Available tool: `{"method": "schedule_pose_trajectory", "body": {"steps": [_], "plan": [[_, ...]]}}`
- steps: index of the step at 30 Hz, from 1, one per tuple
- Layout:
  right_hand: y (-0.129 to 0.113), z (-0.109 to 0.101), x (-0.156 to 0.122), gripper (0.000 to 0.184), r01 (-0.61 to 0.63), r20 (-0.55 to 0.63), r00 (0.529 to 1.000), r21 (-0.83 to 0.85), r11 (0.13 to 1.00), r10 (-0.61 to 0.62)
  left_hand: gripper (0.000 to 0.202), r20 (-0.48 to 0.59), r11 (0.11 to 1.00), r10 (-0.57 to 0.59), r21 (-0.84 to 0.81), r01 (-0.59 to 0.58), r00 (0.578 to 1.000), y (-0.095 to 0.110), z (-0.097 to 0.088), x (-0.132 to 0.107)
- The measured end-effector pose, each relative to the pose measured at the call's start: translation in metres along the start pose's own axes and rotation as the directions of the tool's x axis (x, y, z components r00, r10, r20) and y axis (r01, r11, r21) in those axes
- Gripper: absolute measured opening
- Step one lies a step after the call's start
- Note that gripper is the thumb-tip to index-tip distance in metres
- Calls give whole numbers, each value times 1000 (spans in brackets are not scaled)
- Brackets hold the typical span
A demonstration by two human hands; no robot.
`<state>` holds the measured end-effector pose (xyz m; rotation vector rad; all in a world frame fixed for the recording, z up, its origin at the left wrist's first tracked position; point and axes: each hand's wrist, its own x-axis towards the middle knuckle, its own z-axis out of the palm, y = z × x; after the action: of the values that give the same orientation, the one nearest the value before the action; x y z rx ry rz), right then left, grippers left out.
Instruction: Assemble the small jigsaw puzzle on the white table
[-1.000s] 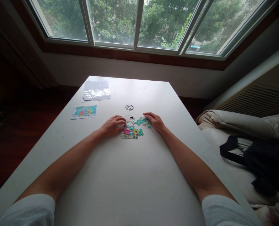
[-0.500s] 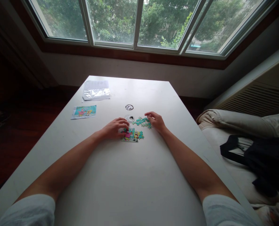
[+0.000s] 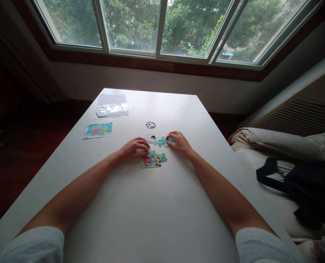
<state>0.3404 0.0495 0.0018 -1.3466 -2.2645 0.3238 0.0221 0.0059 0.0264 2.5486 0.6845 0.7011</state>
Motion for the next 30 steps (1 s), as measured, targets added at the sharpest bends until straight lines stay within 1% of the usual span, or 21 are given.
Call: {"method": "schedule_pose_trajectory", "body": {"steps": [3, 8, 10, 18, 23, 30], "plan": [[-1, -3, 1, 16, -15, 44, 999, -19, 1000, 16, 19, -22, 1000, -5, 25, 6, 1000, -2, 2, 0], [-5, -5, 1, 19, -23, 81, 996, -58, 998, 28, 21, -146, 991, -67, 105, 82, 987, -11, 7, -1], [-7, -6, 0, 21, -16, 88, 996, -64, 998, 21, 20, -173, 985, -91, 127, 114, 981, -13, 8, -2], [-12, -9, 1, 19, -33, 112, 993, -74, 997, 41, 20, -165, 978, -118, 151, 143, 979, -15, 8, -4], [-12, -10, 2, 23, -38, 147, 988, -71, 997, 48, 20, -167, 977, -121, 152, 147, 979, -16, 8, -3], [-13, -10, 1, 24, -32, 154, 987, -72, 997, 43, 19, -161, 974, -126, 167, 153, 979, -17, 9, -3]]}}
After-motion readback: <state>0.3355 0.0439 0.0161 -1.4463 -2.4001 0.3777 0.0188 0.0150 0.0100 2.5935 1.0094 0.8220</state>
